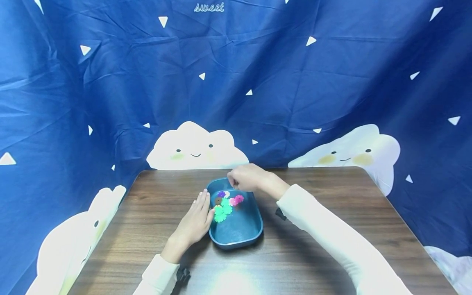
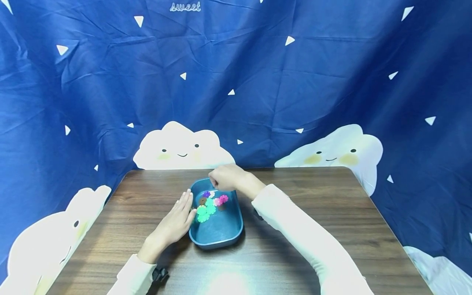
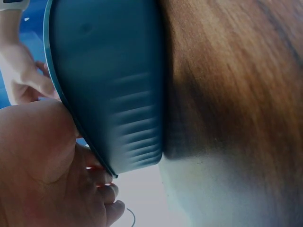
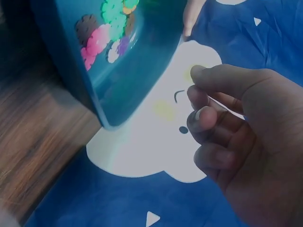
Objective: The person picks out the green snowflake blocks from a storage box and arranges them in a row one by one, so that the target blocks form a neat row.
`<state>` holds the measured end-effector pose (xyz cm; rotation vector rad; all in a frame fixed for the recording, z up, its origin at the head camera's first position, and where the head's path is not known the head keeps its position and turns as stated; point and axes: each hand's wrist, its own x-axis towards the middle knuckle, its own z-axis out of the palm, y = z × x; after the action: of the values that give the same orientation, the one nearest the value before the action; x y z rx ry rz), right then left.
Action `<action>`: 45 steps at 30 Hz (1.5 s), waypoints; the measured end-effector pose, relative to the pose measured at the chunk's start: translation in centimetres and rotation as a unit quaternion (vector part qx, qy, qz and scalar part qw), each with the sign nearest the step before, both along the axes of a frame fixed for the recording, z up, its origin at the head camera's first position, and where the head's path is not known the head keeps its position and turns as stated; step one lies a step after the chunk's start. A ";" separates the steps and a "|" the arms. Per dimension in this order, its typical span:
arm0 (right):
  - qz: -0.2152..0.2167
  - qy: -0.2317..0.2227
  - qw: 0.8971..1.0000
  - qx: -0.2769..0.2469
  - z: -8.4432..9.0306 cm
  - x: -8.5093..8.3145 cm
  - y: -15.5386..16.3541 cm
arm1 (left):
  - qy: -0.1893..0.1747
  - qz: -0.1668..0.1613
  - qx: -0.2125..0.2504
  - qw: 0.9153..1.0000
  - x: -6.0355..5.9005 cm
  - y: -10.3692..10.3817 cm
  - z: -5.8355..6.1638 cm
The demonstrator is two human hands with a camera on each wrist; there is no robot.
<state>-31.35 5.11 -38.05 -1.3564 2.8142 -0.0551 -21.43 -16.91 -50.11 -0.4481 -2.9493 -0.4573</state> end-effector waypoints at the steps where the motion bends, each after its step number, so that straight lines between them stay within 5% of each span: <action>1: 0.006 0.004 1.000 0.003 -0.1 0.0 -0.3 | 0.000 -0.001 0.001 1.000 0.0 0.0 0.0; 9: 0.019 -0.004 1.000 0.013 -0.9 -0.2 -2.4 | -0.003 -0.004 -0.003 1.000 0.1 0.1 0.1; 30: -0.047 -0.098 0.994 0.034 -5.3 -1.7 -5.5 | 0.001 -0.010 0.000 1.000 0.1 0.1 0.1; 45: -0.064 -0.166 0.979 0.095 -7.7 0.2 -7.3 | -0.006 -0.009 -0.009 1.000 0.2 0.0 0.2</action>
<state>-31.19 -2.17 -45.76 -1.0182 2.5469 -0.0119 -21.19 -16.88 -49.96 -0.4769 -2.9655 -0.4364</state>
